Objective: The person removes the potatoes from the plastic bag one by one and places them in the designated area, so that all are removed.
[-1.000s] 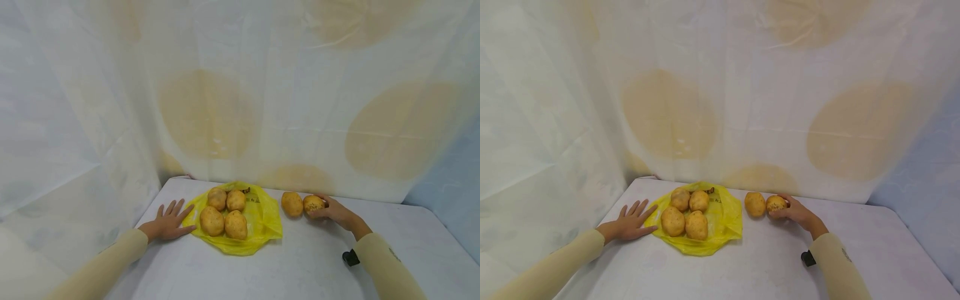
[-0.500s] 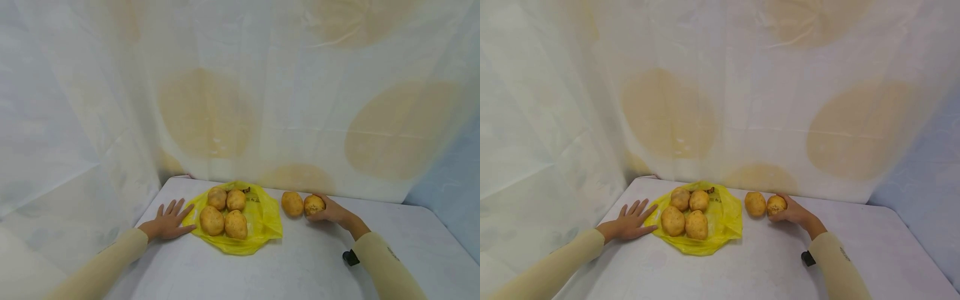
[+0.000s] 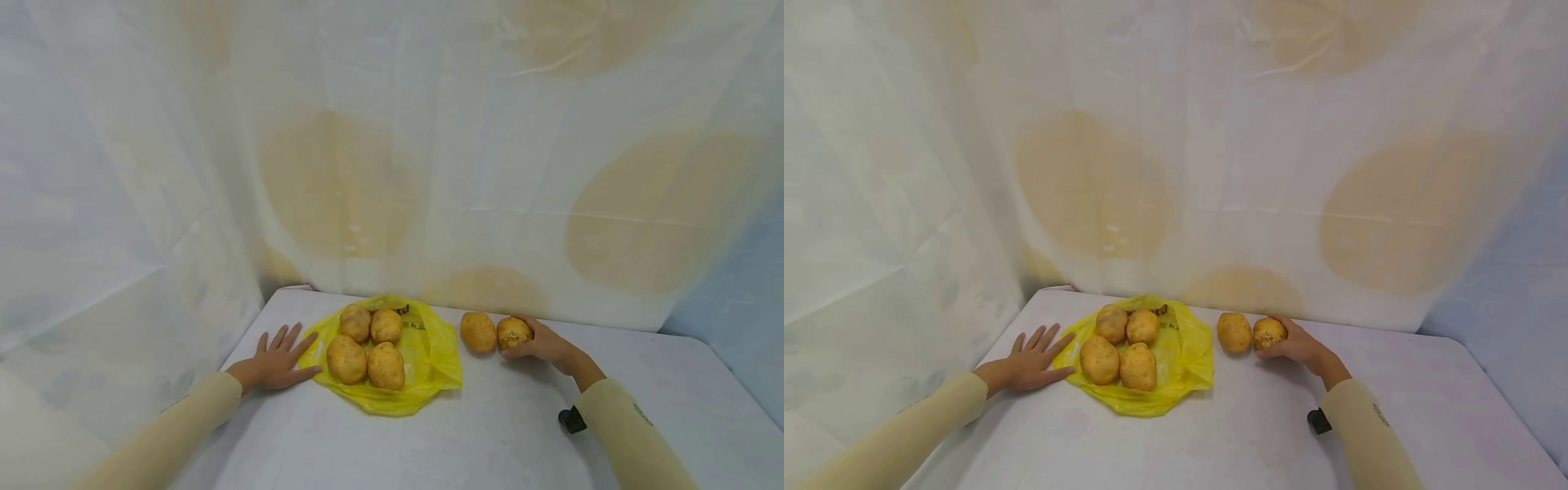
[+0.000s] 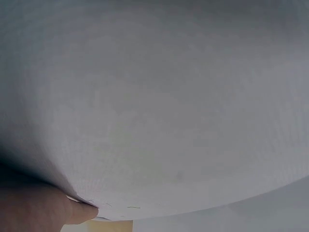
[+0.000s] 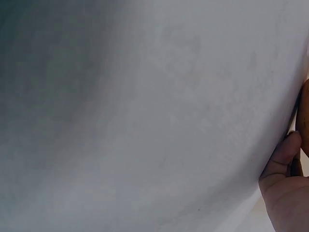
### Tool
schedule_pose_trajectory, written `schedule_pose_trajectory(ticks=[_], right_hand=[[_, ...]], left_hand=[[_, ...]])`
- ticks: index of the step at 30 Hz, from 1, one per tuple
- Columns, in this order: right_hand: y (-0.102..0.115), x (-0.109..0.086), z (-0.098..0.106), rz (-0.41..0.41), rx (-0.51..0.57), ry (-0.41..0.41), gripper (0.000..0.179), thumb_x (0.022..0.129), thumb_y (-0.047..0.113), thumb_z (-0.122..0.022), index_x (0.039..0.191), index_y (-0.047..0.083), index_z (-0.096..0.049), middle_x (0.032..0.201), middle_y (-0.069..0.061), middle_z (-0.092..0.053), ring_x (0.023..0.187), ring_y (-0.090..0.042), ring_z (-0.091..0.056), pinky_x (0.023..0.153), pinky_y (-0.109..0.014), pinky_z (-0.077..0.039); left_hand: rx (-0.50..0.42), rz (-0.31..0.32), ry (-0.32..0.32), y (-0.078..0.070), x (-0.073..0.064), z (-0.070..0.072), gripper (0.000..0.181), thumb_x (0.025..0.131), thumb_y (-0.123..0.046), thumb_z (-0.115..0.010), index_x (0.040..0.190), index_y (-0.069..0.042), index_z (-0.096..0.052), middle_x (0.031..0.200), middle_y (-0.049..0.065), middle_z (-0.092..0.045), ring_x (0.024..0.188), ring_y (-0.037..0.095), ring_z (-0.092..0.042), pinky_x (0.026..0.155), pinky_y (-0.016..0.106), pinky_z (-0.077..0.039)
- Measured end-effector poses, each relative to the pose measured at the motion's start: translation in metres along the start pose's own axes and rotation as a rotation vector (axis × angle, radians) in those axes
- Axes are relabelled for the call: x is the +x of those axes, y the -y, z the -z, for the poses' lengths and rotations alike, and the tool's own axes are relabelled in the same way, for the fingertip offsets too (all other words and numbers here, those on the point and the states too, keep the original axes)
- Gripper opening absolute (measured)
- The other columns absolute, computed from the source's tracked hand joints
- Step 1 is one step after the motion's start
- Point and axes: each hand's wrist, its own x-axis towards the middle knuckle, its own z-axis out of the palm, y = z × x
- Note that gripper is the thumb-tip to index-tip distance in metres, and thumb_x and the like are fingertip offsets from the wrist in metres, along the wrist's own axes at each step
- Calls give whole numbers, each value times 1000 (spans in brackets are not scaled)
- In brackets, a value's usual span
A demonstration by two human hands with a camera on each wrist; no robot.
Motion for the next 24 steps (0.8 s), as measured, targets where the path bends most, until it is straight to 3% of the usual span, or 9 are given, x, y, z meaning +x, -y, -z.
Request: schedule_pose_trajectory(ticks=[12,20,24], right_hand=[[-2,-2,1,1,-11,-7,109,78,38,-83,157,10,-14,147,-24,-35,124,-39,-43,100,-55,-41],[-2,-2,2,3,-15,-5,110,78,40,-82,157,11,-12,149,-25,-32,127,-41,-40,102,-60,-37],[0,-1,0,-13,-7,-13,110,79,40,-82,158,11,-10,149,-25,-32,127,-41,-40,102,-59,-38]], left_hand=[[-26,-13,25,-7,-5,7,94,88,-81,-36,160,-24,-15,165,23,0,149,51,2,110,73,11],[-13,4,24,-4,-3,3,94,88,-82,-34,160,-25,-14,166,20,2,150,48,2,112,71,9],[-27,-12,14,-4,-4,7,92,89,-79,-38,160,-24,-16,165,24,0,149,52,2,109,73,11]])
